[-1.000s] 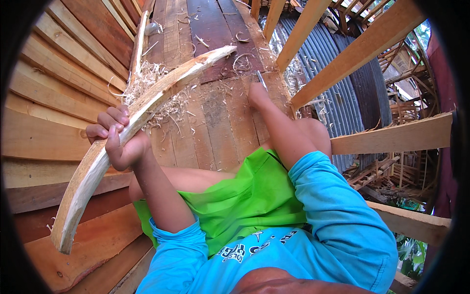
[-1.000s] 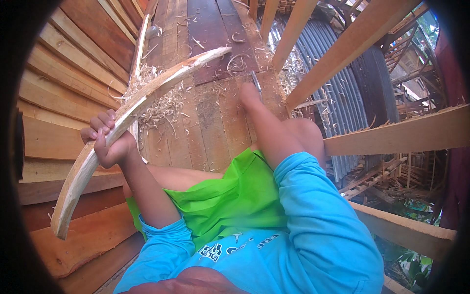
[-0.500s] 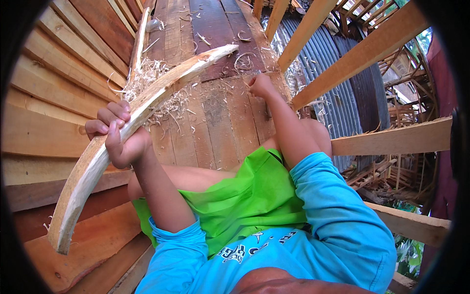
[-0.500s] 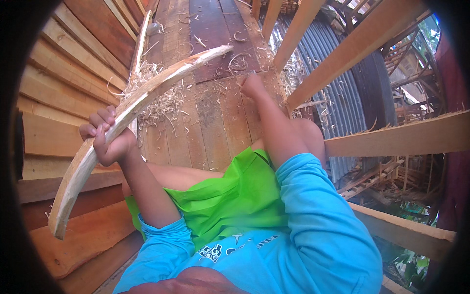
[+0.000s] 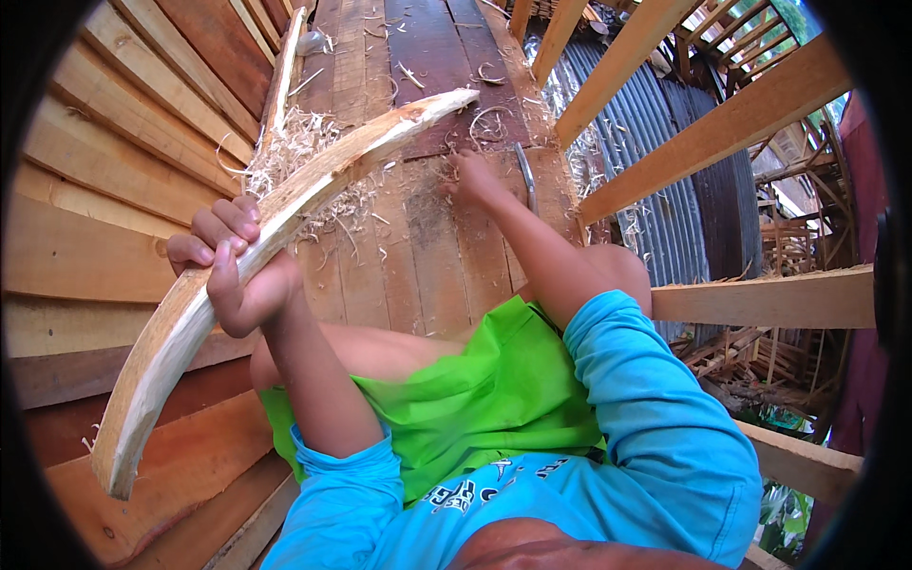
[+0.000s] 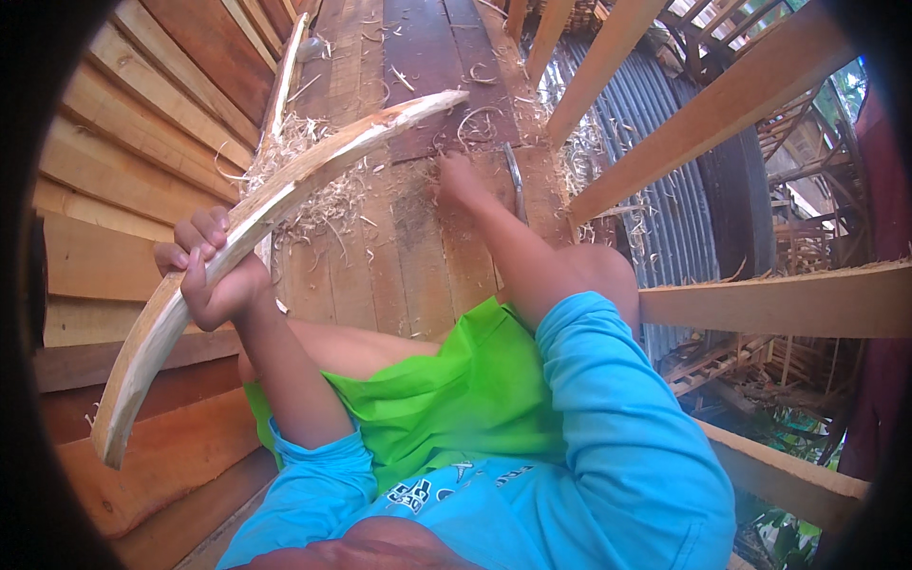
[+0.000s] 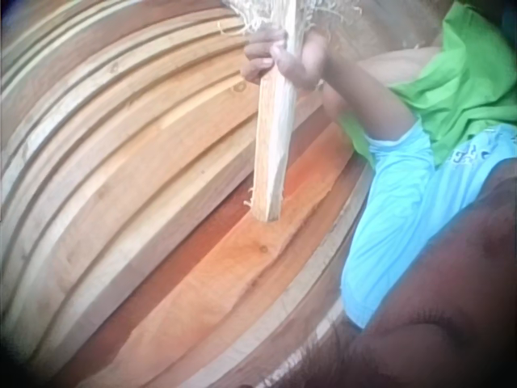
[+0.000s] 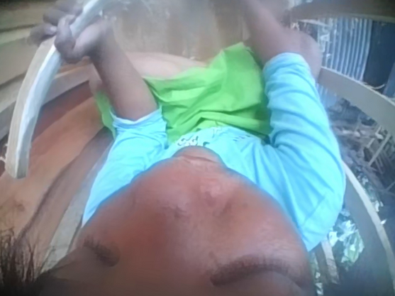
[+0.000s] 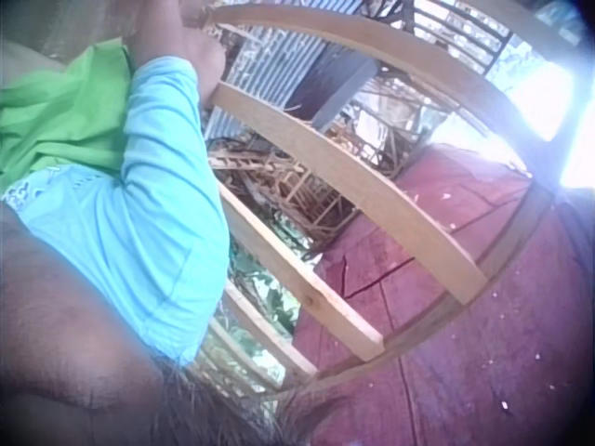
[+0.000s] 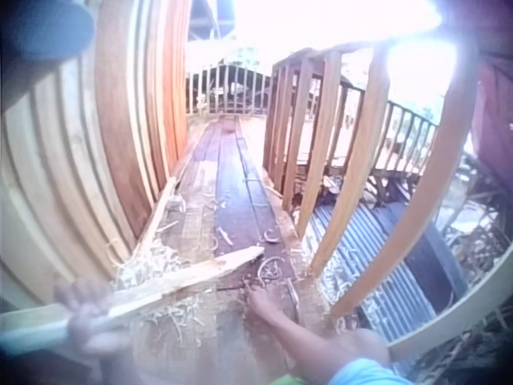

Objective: The person carves a long piece of wood using a knife, repeatedly shaving off thin layers to shape the surface. The person holds the wood with one hand and uses the knife with the other to remove shavings.

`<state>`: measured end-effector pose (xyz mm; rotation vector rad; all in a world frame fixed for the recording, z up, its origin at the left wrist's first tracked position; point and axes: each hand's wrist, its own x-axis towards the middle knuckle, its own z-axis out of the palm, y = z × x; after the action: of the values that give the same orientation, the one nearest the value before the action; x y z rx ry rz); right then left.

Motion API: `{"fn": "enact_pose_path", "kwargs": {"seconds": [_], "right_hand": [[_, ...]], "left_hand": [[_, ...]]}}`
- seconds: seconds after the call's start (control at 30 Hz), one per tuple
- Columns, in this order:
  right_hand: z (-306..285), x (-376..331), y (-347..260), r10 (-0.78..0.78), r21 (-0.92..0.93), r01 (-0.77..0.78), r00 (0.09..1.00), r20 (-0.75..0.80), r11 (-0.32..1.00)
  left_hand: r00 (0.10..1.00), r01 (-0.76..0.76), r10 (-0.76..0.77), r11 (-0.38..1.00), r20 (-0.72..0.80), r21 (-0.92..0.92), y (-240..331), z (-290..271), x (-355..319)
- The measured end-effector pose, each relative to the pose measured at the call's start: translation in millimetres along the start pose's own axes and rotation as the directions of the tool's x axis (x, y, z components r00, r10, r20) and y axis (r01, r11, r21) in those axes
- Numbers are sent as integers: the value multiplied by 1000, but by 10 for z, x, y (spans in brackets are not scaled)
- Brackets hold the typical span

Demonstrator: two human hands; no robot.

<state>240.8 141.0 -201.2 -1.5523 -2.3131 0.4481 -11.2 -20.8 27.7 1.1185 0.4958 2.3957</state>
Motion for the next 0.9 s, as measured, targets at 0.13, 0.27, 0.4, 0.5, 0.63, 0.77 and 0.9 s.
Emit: {"fn": "enact_pose_path", "kwargs": {"seconds": [0.13, 0.27, 0.4, 0.5, 0.63, 0.77, 0.9], "right_hand": [[238, -95, -99, -3, -177, 7, 1000, 18, 984], [272, -150, -332, 12, -119, 2, 994, 113, 993], [245, -162, -371, -6, -57, 7, 1000, 31, 998], [218, -105, -325, 6, -22, -6, 1000, -3, 1000], [181, 35, -135, 255, 271, -219, 961, -109, 938], [141, 164, 591, 740, 814, -391, 669, -70, 430], [-51, 263, 289, 813, 890, -371, 583, 2, 264]], "left_hand": [[999, -8, 8, 1000, 31, -16, -26, 53, 1], [999, -23, 24, 999, 38, -30, -23, -1, -1], [999, -21, 22, 999, 39, -26, -33, -3, 0], [999, -25, 27, 999, 37, -33, -32, -11, -3], [999, -29, 30, 999, 27, -29, -17, -33, -3], [1000, -17, 19, 998, 24, -68, -69, 78, -6], [1000, -19, 19, 998, 5, -51, -45, 41, 8]]}}
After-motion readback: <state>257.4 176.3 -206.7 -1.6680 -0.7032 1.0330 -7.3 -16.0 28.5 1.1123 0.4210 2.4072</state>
